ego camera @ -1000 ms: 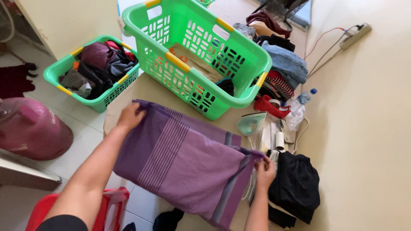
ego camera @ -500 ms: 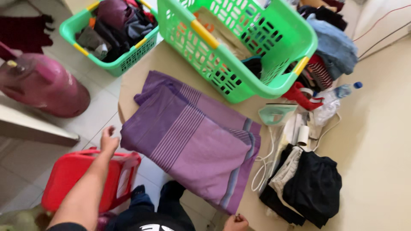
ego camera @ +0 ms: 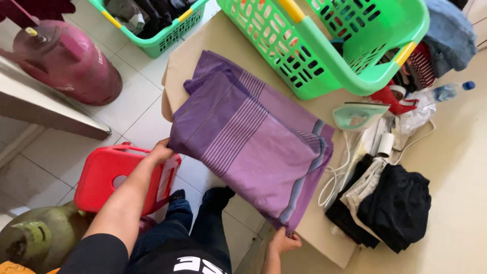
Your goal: The person irons a purple striped cloth on a small padded table using a handheld iron, repositioning and turning the cloth to press different sections. They lift and refold the cloth, smooth it flat by hand, and continue ironing the surface.
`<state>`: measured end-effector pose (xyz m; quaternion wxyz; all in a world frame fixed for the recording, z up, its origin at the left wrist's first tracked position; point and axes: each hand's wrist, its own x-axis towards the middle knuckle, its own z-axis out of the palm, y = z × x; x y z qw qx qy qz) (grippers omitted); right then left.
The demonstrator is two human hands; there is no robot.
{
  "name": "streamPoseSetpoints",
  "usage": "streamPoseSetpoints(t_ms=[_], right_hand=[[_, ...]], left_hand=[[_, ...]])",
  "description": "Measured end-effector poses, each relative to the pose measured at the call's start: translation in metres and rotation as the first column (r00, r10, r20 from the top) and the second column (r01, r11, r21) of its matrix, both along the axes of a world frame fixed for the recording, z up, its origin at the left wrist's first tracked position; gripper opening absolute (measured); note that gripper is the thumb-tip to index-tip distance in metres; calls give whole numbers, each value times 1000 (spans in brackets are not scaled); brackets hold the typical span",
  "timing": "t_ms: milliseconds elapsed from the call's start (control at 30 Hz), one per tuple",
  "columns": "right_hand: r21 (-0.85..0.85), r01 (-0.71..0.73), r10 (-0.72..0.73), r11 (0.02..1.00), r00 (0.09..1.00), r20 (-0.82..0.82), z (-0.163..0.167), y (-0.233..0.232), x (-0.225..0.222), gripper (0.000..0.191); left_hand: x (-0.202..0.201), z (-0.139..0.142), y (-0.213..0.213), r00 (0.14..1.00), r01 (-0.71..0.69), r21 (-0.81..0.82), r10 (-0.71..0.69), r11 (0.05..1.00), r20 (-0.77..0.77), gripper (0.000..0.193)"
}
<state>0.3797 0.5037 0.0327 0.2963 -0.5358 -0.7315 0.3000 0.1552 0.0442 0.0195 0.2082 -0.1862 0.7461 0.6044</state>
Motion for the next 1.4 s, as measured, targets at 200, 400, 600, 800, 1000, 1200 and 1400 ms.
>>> streamPoseSetpoints(t_ms=[200,400,600,800,1000,1200,1400], right_hand=[[-128,-34,39,991,999,37,-18,0,19,51],[-593,-138,218,793,974,65,-29,-16,31,36],[-710,-243,333,661,943,-13,-19,-26,57,37],[-843,-160,318,514,948,14,-9,-25,82,30],[-823,-237,470,516,881,42,-25,-34,97,37],[-702,-323,389,635,919,-70,-22,-51,80,36],[-770,-202,85,605,978,-190,-9,-48,68,39]], left_hand=[[22,-1,-10,999,13,43,-12,999,-35,50],[12,8,-12,959,-14,75,34,997,-280,74],[-2,14,3,963,39,193,15,980,-268,64],[12,8,4,989,12,49,-5,999,-147,45],[32,-2,-7,984,108,113,-90,988,-153,53],[66,-15,-7,964,259,24,-260,965,51,51],[117,-19,-28,968,183,83,-194,980,162,43]])
